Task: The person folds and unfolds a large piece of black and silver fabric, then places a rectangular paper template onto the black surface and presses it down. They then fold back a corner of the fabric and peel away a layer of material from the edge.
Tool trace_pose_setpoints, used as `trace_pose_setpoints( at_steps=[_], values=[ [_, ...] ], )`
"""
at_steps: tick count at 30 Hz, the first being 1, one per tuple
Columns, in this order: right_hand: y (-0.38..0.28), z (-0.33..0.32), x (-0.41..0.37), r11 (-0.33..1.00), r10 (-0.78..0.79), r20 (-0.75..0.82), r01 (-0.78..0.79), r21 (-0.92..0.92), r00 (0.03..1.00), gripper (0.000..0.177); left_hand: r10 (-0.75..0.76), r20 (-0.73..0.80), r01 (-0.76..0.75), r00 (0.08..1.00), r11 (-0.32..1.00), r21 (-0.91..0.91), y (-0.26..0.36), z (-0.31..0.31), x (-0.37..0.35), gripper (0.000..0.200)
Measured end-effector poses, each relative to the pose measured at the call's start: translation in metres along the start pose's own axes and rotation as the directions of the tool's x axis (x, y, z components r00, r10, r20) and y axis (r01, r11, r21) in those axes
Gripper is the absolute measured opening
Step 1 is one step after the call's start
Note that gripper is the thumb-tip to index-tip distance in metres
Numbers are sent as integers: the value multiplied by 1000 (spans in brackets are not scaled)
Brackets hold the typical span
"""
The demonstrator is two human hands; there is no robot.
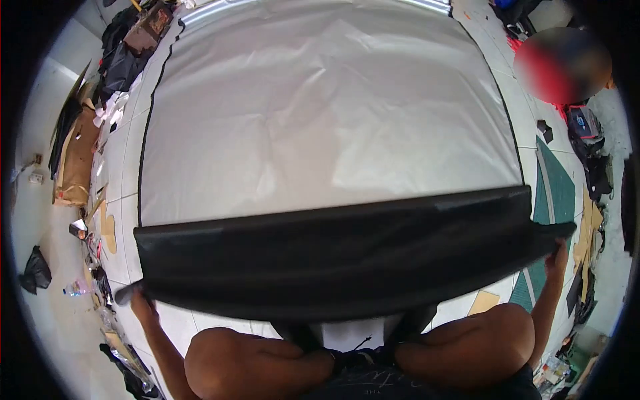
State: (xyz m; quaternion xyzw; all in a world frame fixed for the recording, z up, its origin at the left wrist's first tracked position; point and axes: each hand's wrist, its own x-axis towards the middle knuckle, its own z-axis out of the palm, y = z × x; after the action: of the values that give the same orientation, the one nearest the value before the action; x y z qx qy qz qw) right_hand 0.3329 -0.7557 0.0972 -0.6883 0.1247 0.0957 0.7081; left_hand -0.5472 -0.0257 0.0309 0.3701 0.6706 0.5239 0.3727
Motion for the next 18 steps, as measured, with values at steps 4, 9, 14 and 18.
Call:
trace_pose_setpoints(
  at_steps=[4, 9, 14, 18],
  values=[
    [1, 64, 103, 993, 22, 87, -12, -114, 996, 15, -34, 200, -15, 979, 971, 238, 46, 110, 45, 29],
    [27, 229, 37, 951, -198, 188, 235, -200, 962, 57, 114, 364, -89, 925, 993, -83, 48, 232, 10, 89],
    [117, 231, -44, 267, -438, 634, 765, -586, 638, 45, 340, 725, -732, 598, 599, 323, -19, 210, -108, 77],
    [145, 235, -153, -9, -243, 844, 869, -494, 477, 71, 139, 790, -801, 598, 156, 579, -64, 161, -179, 84]
  ],
)
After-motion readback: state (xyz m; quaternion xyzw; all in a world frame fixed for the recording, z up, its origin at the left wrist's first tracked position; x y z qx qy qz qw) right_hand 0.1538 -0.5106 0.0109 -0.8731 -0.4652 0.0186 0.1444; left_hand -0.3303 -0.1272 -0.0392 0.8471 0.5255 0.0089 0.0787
